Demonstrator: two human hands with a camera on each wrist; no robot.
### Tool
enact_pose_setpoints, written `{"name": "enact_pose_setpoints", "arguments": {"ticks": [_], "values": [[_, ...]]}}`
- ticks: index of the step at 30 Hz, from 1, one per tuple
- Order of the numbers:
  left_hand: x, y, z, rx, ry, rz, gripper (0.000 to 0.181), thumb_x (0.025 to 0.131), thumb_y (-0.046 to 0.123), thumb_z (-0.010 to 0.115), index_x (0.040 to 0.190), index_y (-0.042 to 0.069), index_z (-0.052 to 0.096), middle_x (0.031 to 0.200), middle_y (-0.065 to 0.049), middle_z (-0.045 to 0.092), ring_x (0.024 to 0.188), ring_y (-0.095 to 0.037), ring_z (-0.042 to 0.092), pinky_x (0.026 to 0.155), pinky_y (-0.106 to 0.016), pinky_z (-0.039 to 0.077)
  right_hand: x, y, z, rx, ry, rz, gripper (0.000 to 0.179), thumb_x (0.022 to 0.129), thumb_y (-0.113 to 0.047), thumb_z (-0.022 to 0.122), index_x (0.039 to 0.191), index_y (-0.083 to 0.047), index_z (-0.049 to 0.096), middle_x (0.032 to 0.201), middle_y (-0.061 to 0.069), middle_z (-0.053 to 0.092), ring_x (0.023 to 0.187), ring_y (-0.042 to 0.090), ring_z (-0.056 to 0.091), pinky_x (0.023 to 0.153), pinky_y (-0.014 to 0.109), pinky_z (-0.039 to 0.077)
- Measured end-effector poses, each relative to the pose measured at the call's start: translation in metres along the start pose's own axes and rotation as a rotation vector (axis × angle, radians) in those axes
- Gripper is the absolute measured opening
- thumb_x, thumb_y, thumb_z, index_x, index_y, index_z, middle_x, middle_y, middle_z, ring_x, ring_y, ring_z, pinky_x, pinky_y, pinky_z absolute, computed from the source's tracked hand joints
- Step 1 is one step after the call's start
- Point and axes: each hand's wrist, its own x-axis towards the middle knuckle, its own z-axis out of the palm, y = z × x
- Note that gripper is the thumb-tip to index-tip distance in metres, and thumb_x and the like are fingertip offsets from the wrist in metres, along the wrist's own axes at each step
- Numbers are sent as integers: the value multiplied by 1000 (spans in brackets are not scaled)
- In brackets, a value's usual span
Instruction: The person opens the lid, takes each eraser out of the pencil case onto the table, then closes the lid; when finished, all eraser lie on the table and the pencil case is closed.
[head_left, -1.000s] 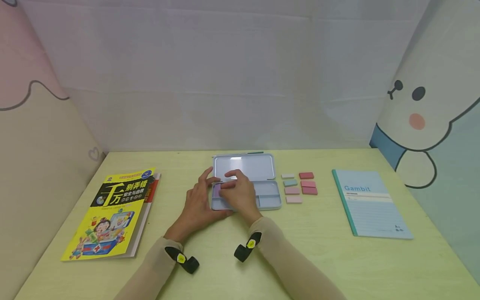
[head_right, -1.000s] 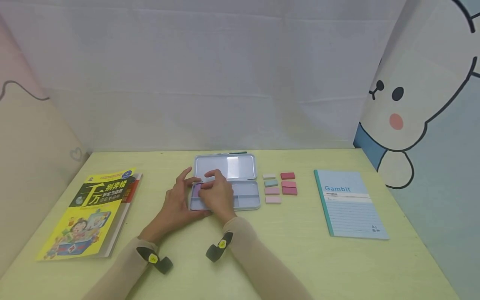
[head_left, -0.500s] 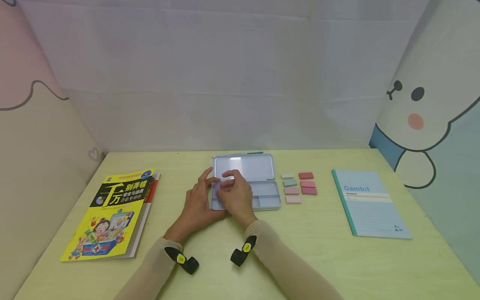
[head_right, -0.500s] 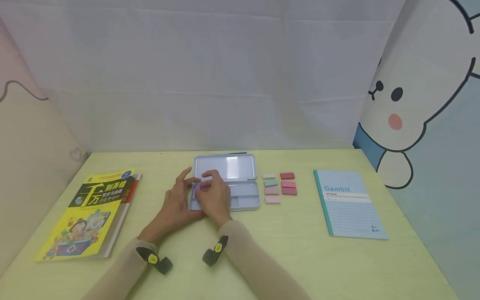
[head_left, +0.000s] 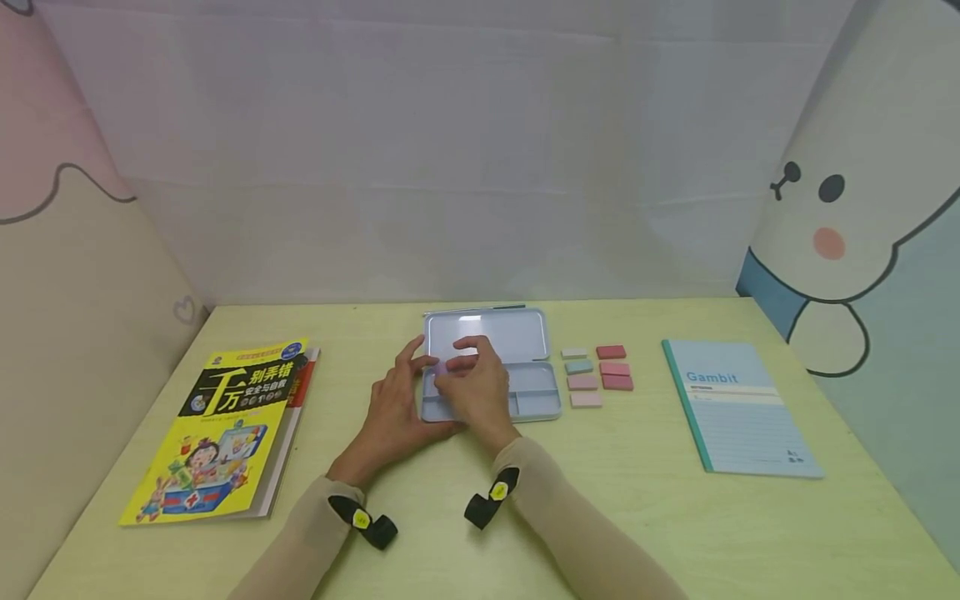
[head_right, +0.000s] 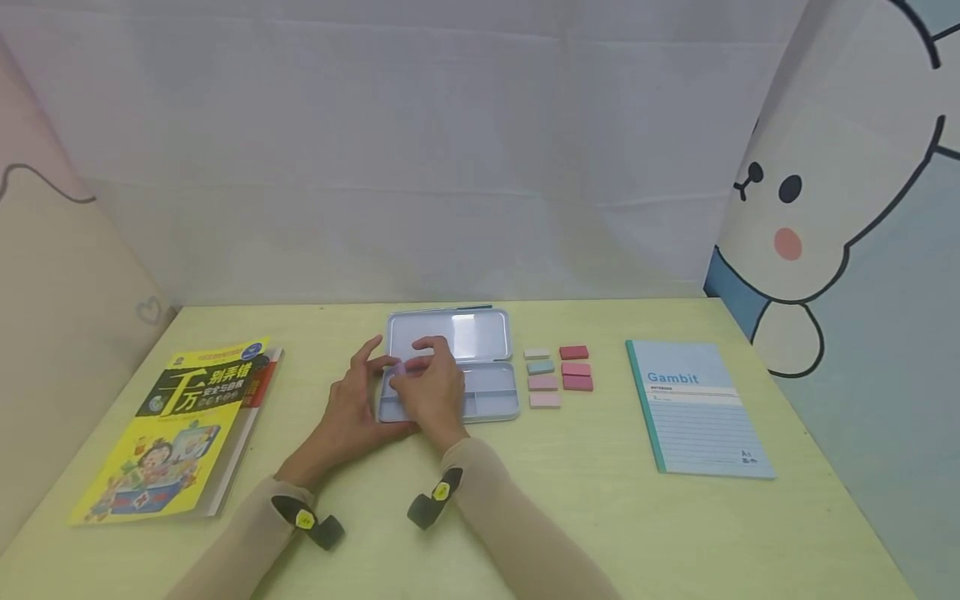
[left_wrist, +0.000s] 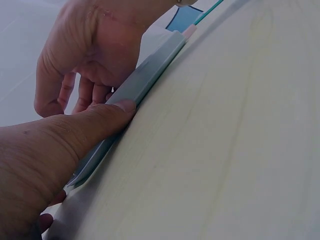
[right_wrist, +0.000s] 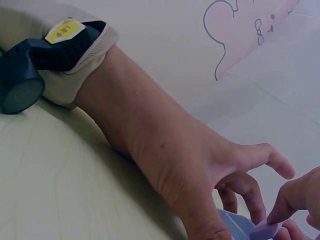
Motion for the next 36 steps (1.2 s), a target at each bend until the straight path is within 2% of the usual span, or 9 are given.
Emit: {"name": "enact_pose_setpoints", "arguments": {"ticks": [7,13,27,36], "values": [[0,1,-2,-22,-19,-19,138,70,46,100,170,24,8,153,-4,60,133,-34,56,107,-56,36,6,-4,-15,118,-38,24,56,83,-13,87,133,-15,61,100,8,83,84,16,75,77,27,53],[-1,2,-3,-22,-28,-36,137,70,47,99,170,24,8,152,-3,60,132,-34,56,111,-59,36,8,-8,-29,190,-47,35,62,83,-9,87,137,-14,56,101,13,82,83,15,73,74,24,53],[0,0,-2,-17,-36,-44,137,69,47,100,170,25,10,153,-2,60,133,-35,56,111,-57,36,11,-2,-61,150,-102,-18,67,86,-12,86,144,-15,52,106,12,81,90,18,72,81,25,54],[1,4,-4,-52,-46,-47,137,70,44,101,170,27,8,154,-1,59,135,-33,55,112,-57,35,10,13,-91,125,-154,-20,60,92,-7,74,146,-13,49,113,14,80,94,19,69,87,26,54]]}}
